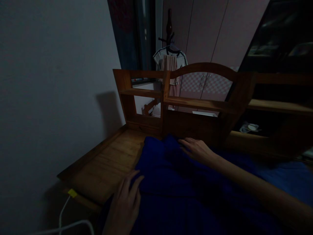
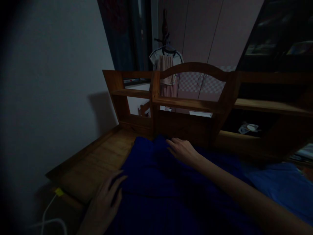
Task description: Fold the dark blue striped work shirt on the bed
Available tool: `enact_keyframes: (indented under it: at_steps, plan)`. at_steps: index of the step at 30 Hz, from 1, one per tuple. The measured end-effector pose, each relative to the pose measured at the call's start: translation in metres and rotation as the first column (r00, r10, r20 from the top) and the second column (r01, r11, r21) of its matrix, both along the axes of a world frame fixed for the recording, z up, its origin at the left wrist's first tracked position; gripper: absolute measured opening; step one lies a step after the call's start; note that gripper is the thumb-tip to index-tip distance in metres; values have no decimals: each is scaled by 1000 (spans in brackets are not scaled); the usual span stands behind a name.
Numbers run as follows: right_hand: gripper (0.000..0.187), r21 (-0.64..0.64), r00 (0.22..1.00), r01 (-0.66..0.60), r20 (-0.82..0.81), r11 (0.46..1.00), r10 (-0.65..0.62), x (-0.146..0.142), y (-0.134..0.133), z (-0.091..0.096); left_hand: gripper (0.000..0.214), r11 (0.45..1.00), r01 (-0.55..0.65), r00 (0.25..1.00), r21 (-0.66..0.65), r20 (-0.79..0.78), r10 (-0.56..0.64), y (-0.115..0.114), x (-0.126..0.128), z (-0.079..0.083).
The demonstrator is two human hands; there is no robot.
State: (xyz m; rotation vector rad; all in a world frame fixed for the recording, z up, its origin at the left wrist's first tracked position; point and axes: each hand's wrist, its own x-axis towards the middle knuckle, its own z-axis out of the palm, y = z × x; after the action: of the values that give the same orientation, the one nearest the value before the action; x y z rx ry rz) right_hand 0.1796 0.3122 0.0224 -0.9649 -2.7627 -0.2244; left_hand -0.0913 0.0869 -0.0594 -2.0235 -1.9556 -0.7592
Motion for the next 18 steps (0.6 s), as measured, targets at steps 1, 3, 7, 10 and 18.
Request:
enact_keyframes:
  at_steps: [1, 3, 7, 10, 18]
  plan:
    - [37, 27, 999, 37, 20, 999, -38, 29, -4, -3, 48, 997, 77, 997, -12, -8, -77, 0, 18, 6]
    - [36, 49, 989, 129, 60, 990, -132, 87, -6, -14, 55, 967, 239, 970, -83, -19, -241, 4, 57, 17]
    - [45, -89, 945, 317, 120, 944, -305, 185, -2, -39, 59, 856, 485, 873, -181, 35, -487, 22, 136, 18]
    - [45, -299, 912, 410, 160, 862, -378, 223, -1, -42, 54, 835, 521, 854, -178, 106, -510, 36, 187, 5]
    - [53, -640, 924, 358, 140, 680, -356, 232, -19, -6, 52, 908, 373, 922, -189, 179, -342, 46, 229, -3]
